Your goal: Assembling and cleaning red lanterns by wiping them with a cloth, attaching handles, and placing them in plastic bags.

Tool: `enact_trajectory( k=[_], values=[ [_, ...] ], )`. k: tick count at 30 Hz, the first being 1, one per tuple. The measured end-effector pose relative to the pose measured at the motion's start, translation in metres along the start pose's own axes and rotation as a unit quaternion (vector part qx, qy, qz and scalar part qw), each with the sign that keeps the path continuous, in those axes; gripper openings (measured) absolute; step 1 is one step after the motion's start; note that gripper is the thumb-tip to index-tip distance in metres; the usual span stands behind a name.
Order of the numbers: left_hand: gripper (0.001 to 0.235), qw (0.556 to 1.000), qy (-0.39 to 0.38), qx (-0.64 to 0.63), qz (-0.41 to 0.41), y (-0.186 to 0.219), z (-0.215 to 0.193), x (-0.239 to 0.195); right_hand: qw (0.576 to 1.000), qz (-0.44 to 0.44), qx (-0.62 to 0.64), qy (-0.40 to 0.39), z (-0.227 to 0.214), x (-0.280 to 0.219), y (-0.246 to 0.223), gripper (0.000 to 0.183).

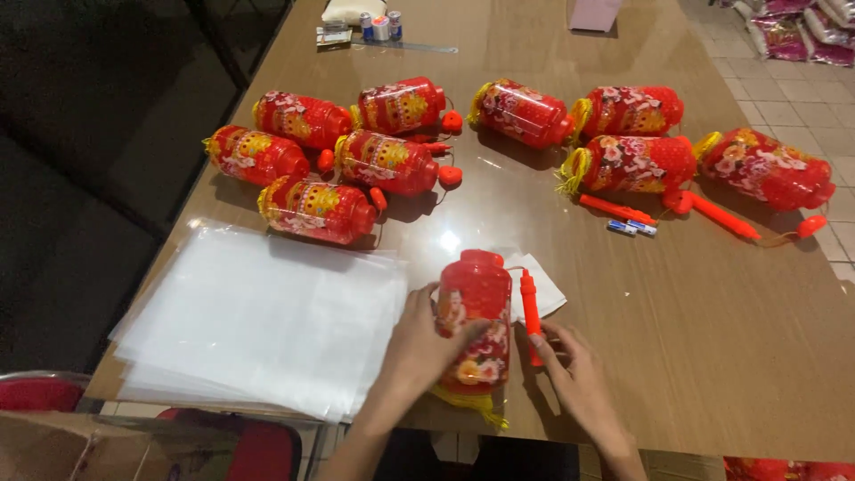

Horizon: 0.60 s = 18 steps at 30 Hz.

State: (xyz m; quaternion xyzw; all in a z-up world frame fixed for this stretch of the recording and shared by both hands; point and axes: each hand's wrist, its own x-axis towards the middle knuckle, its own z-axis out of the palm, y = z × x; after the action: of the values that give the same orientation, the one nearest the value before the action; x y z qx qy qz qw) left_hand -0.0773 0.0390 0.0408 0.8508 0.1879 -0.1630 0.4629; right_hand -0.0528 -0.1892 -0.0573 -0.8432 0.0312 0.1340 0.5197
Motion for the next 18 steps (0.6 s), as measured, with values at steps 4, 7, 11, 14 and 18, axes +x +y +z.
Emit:
enact_trajectory(
  k=[4, 7, 11, 14, 18],
  values=[
    [0.130, 0.996, 0.053, 0.036, 0.064, -0.018, 0.011, 0.012, 0.992, -0.040, -0.113, 0.038, 0.003, 0.001, -0.001, 0.053],
    [0.135, 0.993, 0.053, 0.057, 0.090, -0.026, -0.001, 0.005, 0.990, -0.006, -0.130, 0.054, 0.005, -0.001, -0.009, 0.065],
    [0.102, 0.966, 0.158, -0.030, 0.203, -0.096, -0.030, 0.019, 0.974, -0.124, -0.086, 0.167, 0.013, -0.014, -0.027, 0.059],
    [0.043, 0.880, 0.295, 0.070, 0.366, -0.168, -0.074, 0.040, 0.949, -0.268, -0.058, 0.155, 0.048, -0.041, -0.049, 0.026],
    [0.042, 0.870, 0.301, 0.231, 0.315, -0.216, -0.129, 0.035, 0.852, -0.522, -0.019, -0.037, 0.136, -0.060, -0.105, 0.007]
  ],
)
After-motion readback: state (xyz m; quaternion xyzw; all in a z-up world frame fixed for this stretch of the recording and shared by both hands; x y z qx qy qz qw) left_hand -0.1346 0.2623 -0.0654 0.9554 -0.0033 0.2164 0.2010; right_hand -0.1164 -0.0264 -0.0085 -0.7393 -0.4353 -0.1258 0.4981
